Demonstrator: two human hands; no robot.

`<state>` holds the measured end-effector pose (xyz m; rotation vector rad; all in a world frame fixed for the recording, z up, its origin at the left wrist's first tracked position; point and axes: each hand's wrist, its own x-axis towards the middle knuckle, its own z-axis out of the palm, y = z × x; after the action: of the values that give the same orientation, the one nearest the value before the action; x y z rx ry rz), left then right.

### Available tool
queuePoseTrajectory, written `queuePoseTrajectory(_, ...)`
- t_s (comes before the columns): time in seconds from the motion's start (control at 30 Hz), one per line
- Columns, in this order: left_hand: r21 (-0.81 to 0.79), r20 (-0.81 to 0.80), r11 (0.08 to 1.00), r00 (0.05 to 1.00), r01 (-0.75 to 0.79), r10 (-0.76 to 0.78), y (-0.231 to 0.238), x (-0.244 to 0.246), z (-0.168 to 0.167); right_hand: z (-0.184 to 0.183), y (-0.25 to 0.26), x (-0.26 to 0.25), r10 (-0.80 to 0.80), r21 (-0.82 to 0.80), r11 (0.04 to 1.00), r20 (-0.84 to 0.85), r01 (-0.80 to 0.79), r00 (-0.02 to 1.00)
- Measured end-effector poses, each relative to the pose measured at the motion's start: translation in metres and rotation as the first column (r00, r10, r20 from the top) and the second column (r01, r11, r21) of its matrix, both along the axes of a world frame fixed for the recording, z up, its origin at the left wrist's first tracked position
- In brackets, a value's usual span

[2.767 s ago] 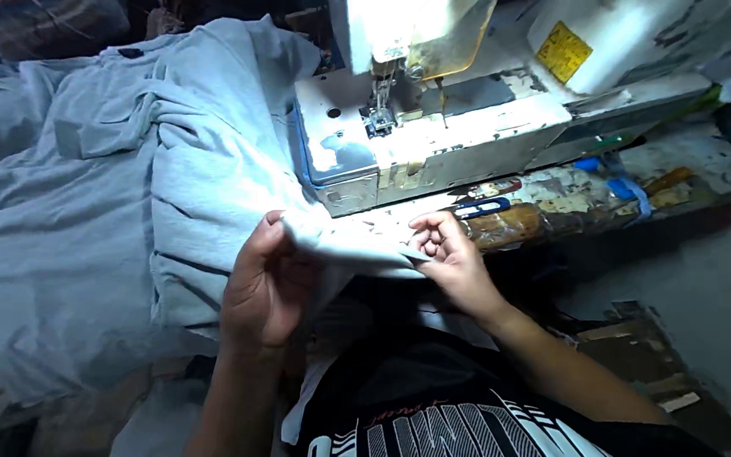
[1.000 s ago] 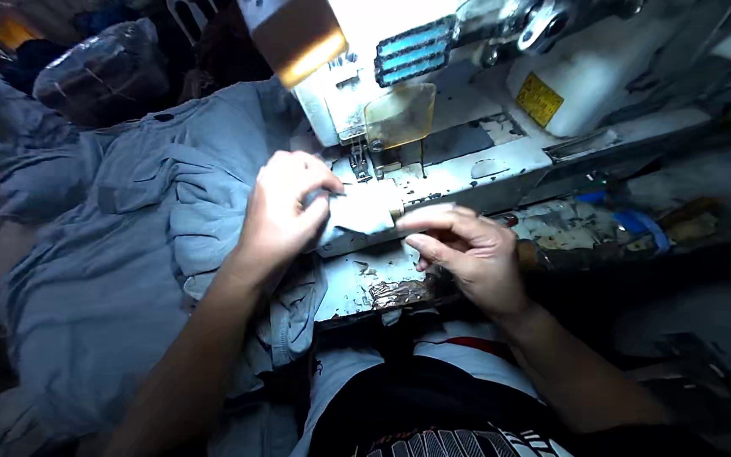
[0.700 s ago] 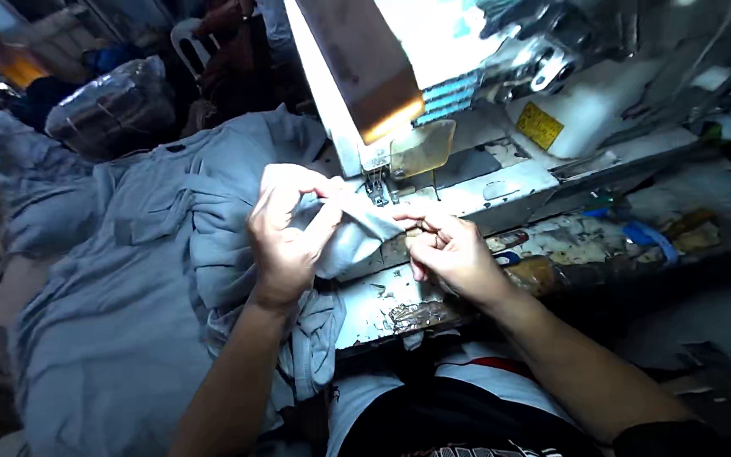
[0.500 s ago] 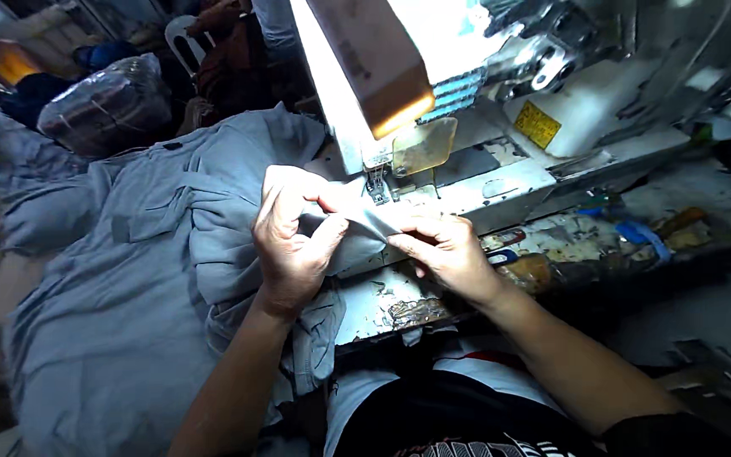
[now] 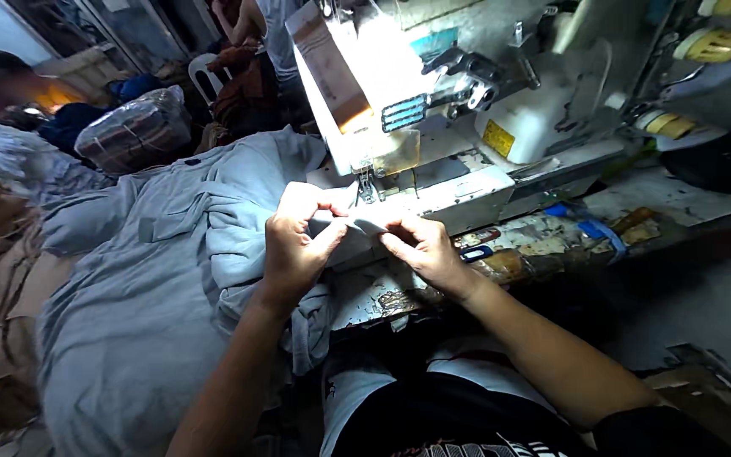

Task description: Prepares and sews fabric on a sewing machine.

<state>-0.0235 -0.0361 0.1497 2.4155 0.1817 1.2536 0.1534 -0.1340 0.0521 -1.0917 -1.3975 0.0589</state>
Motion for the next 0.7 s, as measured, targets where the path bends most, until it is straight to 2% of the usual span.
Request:
queuePoseTrajectory(0.07,0.076,-0.038,0.997,0.999,-0.012,0.015,-0.004,0.002,-0.006,0.000,-0.008,-0.005,0.003,-0.065,0.998,0.000,-0.003,1.000)
queuePoseTrajectory(0.13,0.119,-0.044,0.993,0.999,0.013,-0.008,-0.006,0.002,-0.016,0.005,-0.029,-0.023,0.071,-0.054,0.996,-0.048,-0.073,0.996)
queuePoseTrajectory(0.23,0.031,-0.056,0.999,0.998,0.005,-0.003,-0.013,-0.006,-0.011,0.002,-0.053,-0.041,0.125,-0.043,0.990,-0.146,-0.133,0.981)
queuePoseTrajectory(0.27,0.081,-0.105,0.997,0.994,0.020,-0.012,-0.018,-0.009,-0.003,-0.002,-0.054,-0.041,0.129,-0.051,0.989,-0.174,-0.140,0.976)
queuePoseTrajectory(0.33,0.318,-0.328,0.941,0.945,0.114,-0.004,-0.025,-0.006,0.011,-0.002,-0.053,-0.037,0.160,-0.066,0.982,-0.218,-0.178,0.963)
queuePoseTrajectory(0.37,0.424,-0.475,0.883,0.879,0.199,0.030,-0.023,0.000,0.014,-0.001,-0.052,-0.035,0.171,-0.073,0.979,-0.235,-0.192,0.957)
queuePoseTrajectory(0.4,0.460,-0.596,0.839,0.801,0.291,0.049,-0.015,0.007,0.013,-0.001,-0.049,-0.032,0.173,-0.081,0.977,-0.242,-0.198,0.955)
queuePoseTrajectory(0.47,0.482,-0.703,0.792,0.705,0.376,0.093,-0.001,0.017,0.015,-0.008,-0.037,-0.025,0.177,-0.110,0.972,-0.248,-0.209,0.953)
queuePoseTrajectory(0.57,0.495,-0.750,0.770,0.645,0.402,0.145,0.005,0.013,0.028,-0.029,-0.026,-0.018,0.139,-0.164,0.968,-0.279,-0.190,0.950)
queuePoseTrajectory(0.7,0.525,-0.685,0.778,0.714,0.345,0.145,0.030,0.018,0.029,-0.039,-0.013,-0.011,0.108,-0.152,0.978,-0.206,-0.141,0.973)
